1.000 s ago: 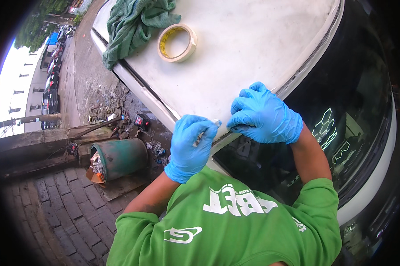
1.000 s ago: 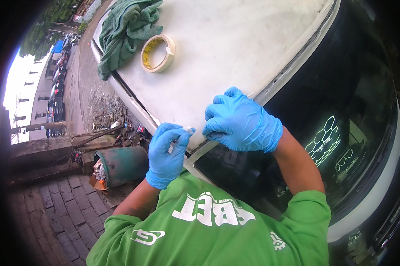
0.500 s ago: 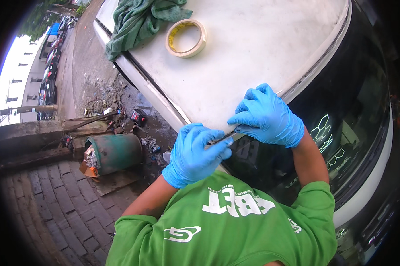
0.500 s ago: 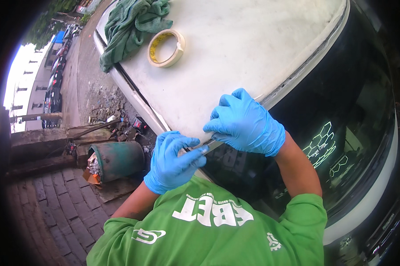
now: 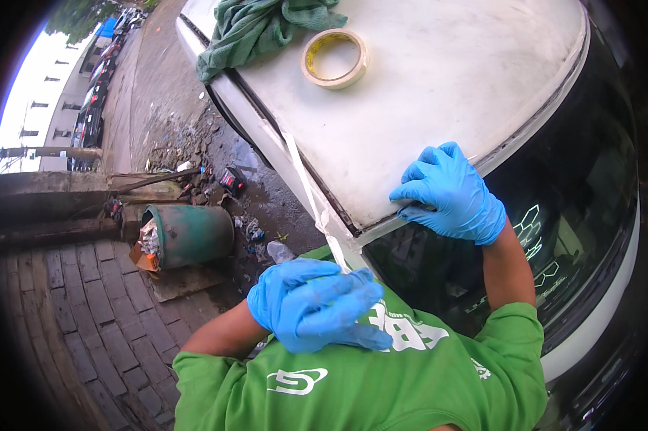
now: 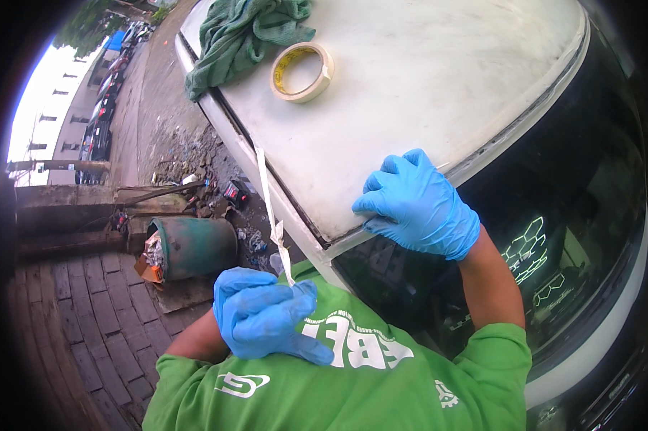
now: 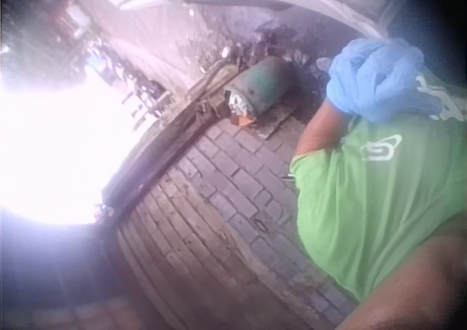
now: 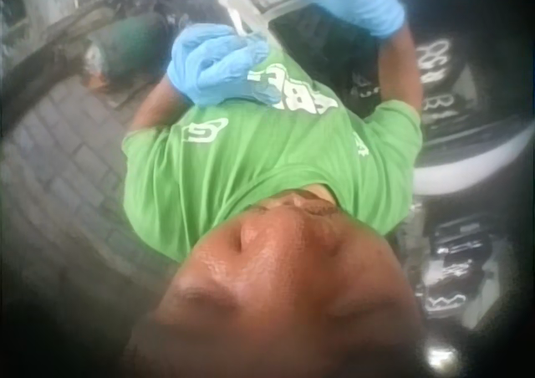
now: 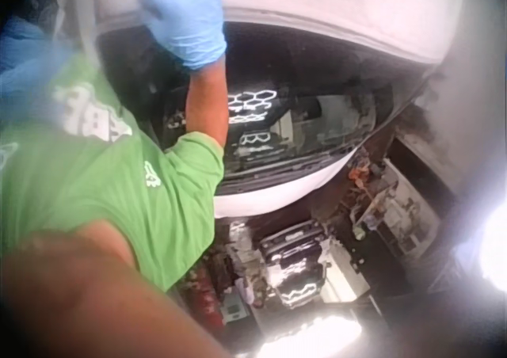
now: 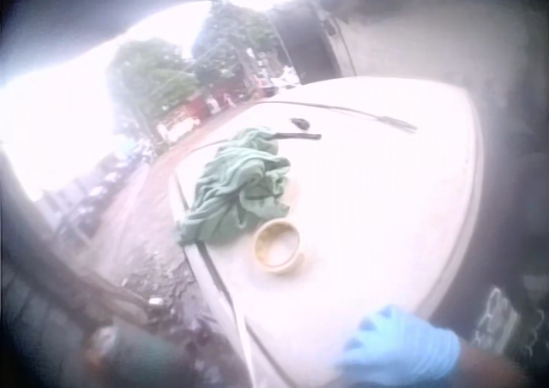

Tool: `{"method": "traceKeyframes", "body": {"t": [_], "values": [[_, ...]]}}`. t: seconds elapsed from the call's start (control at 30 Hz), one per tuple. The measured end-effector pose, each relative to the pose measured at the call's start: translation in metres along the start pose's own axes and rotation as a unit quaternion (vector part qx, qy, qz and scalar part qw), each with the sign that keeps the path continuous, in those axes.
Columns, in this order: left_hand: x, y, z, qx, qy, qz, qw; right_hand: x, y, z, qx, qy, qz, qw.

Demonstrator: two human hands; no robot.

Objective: The person applies masking tape along the edge of a car's windshield. They smooth the tape, tear off sections, and continue applying it around the perimeter of the glass.

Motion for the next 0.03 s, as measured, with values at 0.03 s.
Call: {"method": "traceKeyframes", "body": {"t": [0.03], "values": [[-0.0024,0.0056,-0.0005,0.001,0.007,0.019,1.0,0.0011,-0.0019,-0.0002,0.0,0.0,-0.004,1.0]]}}
Point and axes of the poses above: each hand's wrist, its own x-axis towards the middle knuckle, its own z-axis out of the palm, y = z × x, the point moved 10 cm from there along x, towards the middle knuckle, and after that the axes turned 13 degrees about z, right-handed, at the moved point
